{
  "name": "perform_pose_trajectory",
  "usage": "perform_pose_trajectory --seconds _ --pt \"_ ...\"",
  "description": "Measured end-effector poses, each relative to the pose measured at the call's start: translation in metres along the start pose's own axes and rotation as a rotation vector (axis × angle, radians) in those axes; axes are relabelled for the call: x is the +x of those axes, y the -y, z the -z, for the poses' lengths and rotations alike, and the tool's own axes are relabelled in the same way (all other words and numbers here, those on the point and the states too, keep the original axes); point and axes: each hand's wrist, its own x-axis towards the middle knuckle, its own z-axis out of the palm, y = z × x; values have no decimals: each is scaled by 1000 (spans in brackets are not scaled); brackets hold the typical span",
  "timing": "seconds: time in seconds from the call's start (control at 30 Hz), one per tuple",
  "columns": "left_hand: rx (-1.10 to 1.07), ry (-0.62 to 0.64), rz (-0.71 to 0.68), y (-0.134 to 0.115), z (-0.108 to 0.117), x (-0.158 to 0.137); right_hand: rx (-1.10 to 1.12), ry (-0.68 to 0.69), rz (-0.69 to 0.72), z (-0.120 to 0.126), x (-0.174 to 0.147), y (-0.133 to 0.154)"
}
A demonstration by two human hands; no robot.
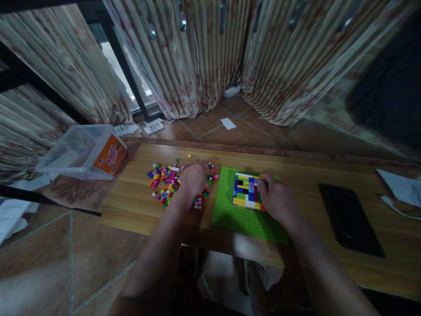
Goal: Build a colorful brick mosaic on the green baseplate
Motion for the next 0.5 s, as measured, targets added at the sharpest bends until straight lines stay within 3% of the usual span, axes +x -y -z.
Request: perform_pose_trajectory --seconds 0.23,0.5 --pt "-59 20 -165 6 1 -5 -4 -10 2 -1 0 0" --pt "2 36 -175 1 -1 -7 -10 4 -10 0 0 0"
